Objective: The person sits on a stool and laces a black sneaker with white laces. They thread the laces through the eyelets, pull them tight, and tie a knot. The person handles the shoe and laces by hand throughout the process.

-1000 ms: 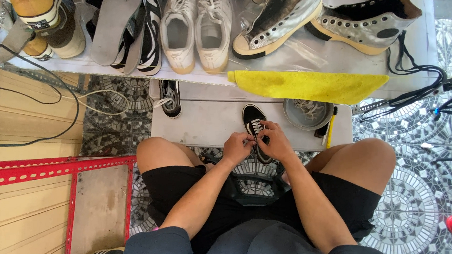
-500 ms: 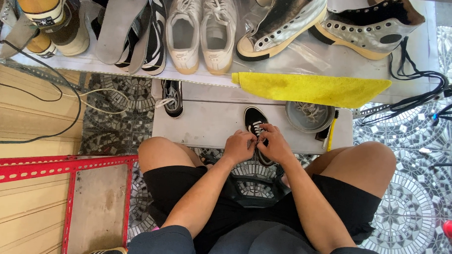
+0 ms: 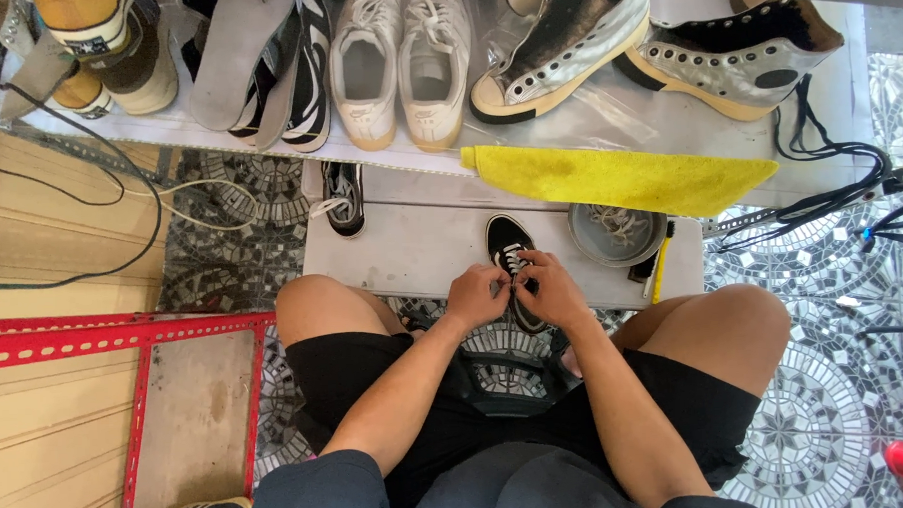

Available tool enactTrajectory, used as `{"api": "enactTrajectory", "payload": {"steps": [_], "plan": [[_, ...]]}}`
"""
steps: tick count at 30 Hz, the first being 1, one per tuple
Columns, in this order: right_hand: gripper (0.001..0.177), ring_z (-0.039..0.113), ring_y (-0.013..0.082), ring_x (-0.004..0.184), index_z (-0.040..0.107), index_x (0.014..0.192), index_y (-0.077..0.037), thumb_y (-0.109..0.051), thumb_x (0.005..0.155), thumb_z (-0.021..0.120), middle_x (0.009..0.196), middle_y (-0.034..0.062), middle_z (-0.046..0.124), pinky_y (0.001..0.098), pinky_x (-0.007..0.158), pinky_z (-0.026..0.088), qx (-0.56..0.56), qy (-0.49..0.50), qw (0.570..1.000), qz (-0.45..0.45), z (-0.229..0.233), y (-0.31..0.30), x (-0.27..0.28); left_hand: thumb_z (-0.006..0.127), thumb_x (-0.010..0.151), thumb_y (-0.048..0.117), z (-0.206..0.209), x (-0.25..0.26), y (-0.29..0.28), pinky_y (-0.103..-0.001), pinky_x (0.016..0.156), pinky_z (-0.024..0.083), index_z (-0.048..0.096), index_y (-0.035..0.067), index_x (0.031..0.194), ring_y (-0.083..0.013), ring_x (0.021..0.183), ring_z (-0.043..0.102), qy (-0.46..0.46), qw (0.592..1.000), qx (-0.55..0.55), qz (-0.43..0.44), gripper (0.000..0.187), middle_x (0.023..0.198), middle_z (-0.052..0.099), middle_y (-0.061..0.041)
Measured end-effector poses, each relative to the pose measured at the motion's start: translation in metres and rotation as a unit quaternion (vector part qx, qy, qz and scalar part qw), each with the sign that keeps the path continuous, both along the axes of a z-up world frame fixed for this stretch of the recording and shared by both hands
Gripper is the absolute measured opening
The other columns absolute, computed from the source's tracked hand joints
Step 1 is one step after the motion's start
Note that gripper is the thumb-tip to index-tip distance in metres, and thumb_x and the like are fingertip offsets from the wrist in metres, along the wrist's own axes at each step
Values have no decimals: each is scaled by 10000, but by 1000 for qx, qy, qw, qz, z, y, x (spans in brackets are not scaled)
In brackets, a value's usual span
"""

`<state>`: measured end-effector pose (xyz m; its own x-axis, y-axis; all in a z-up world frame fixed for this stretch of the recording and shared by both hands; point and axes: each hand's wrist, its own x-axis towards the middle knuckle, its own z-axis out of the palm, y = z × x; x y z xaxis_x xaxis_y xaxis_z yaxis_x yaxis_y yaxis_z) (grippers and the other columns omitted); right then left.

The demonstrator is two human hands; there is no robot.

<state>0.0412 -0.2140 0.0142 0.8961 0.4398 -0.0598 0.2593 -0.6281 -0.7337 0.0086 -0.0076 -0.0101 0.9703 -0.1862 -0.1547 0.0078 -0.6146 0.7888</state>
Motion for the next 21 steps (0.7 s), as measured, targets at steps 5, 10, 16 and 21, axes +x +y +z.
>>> {"api": "enactTrajectory", "payload": {"steps": [5, 10, 16, 21], "plan": [[78, 677, 472, 1322, 819, 922, -106, -185, 915, 815, 1433, 135, 723, 601, 1040, 634, -20, -30, 999, 6, 3, 0, -1, 697, 1013, 351, -3, -2, 1, -496, 891, 616, 776, 197, 1025, -290, 989, 719, 44, 999, -25, 20, 173, 980, 788, -27], [85, 657, 466, 1353, 821, 917, -150, -234, 916, 809, 1441, 102, 720, 624, 1015, 619, -44, -27, 999, 2, -7, 1, -3, 687, 990, 336, -9, -1, 0, -466, 850, 589, 793, 151, 1027, -298, 933, 730, 114, 990, -72, 45, 217, 962, 794, -78], [112, 582, 453, 1446, 821, 942, -164, -268, 934, 780, 1521, 77, 668, 633, 1063, 572, -71, -4, 997, -5, -15, 3, -4, 705, 963, 325, -37, 4, 1, -399, 790, 573, 809, 119, 989, -246, 858, 719, 171, 974, -133, 69, 232, 875, 784, -77], [103, 528, 455, 1497, 818, 942, -179, -266, 944, 762, 1578, 79, 613, 647, 1098, 539, -83, 15, 996, -6, -8, 3, -6, 720, 958, 346, -48, 4, 3, -376, 759, 567, 817, 129, 964, -219, 815, 715, 188, 968, -148, 71, 238, 824, 773, -67]]}}
